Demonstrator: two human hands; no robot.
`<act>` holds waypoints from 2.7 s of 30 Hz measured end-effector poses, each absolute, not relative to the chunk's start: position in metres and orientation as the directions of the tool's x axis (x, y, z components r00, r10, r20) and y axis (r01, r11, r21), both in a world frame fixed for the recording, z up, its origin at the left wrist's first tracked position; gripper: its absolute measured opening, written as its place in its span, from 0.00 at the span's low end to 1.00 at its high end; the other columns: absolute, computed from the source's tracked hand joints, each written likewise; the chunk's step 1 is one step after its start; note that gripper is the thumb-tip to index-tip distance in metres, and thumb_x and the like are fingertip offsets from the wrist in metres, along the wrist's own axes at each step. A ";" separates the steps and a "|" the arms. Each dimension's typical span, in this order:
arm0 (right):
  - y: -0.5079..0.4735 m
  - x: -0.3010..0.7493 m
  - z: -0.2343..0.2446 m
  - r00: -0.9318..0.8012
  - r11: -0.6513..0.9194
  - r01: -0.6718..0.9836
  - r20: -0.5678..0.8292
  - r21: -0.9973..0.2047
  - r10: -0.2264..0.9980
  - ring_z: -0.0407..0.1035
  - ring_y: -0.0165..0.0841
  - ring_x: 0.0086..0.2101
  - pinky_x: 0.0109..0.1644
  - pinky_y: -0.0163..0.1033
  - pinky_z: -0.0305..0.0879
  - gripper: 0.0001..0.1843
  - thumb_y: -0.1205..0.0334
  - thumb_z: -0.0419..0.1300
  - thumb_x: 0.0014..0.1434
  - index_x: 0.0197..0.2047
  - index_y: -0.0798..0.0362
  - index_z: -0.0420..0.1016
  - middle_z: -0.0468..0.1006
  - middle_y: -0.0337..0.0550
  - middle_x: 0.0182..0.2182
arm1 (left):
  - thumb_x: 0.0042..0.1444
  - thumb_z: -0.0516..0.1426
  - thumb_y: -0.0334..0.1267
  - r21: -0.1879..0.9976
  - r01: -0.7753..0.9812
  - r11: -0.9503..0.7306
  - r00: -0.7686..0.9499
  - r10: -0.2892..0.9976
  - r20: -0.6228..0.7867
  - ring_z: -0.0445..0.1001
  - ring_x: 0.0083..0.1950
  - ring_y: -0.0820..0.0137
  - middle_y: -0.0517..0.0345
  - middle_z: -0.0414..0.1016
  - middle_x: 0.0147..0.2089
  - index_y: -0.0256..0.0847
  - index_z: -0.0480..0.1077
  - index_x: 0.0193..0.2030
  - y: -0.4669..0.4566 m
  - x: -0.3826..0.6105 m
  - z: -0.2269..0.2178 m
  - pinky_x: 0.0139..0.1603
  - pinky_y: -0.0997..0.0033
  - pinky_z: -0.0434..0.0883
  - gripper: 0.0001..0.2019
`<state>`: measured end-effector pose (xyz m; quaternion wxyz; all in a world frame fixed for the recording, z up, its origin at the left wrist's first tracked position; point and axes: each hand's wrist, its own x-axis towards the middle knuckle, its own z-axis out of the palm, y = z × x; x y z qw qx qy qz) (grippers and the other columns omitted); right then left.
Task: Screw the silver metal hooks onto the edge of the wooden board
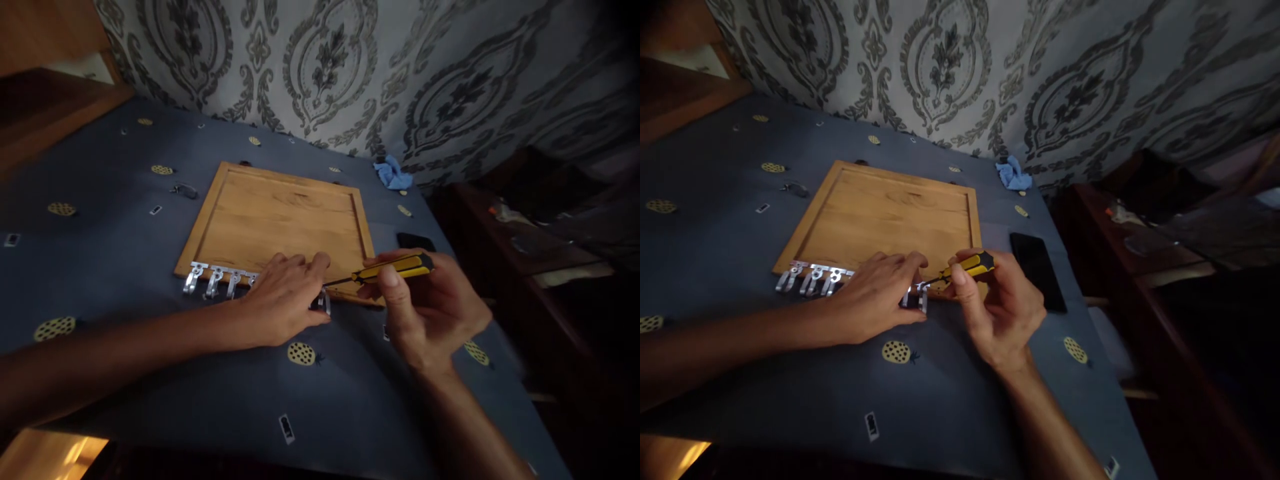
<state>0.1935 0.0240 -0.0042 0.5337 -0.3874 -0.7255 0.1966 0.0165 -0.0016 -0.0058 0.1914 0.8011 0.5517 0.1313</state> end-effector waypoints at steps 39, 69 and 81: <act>0.031 0.192 -0.001 -0.196 0.628 0.302 0.598 -0.717 0.777 0.72 0.26 0.21 0.25 0.33 0.68 0.07 0.56 0.61 0.65 0.38 0.51 0.71 0.73 0.33 0.25 | 0.54 0.65 0.44 0.469 0.815 -0.342 0.332 0.937 0.107 0.76 0.51 0.54 0.48 0.77 0.48 0.39 0.63 0.54 -0.004 0.014 -0.015 0.51 0.55 0.68 0.25; 0.024 0.186 -0.008 -0.106 0.624 0.303 0.625 -0.721 0.774 0.70 0.26 0.20 0.22 0.33 0.68 0.10 0.56 0.65 0.61 0.35 0.49 0.68 0.70 0.32 0.25 | 0.55 0.65 0.45 0.462 0.829 -0.315 0.338 0.941 0.034 0.74 0.54 0.52 0.46 0.76 0.51 0.38 0.62 0.56 -0.004 0.014 -0.009 0.54 0.53 0.67 0.26; 0.033 0.187 -0.016 -0.056 0.628 0.301 0.644 -0.717 0.763 0.71 0.26 0.20 0.23 0.32 0.68 0.10 0.56 0.65 0.62 0.35 0.49 0.68 0.72 0.31 0.24 | 0.55 0.67 0.47 0.413 0.841 -0.350 0.381 0.925 0.008 0.74 0.53 0.50 0.46 0.76 0.50 0.38 0.64 0.55 -0.005 0.015 -0.003 0.51 0.55 0.67 0.27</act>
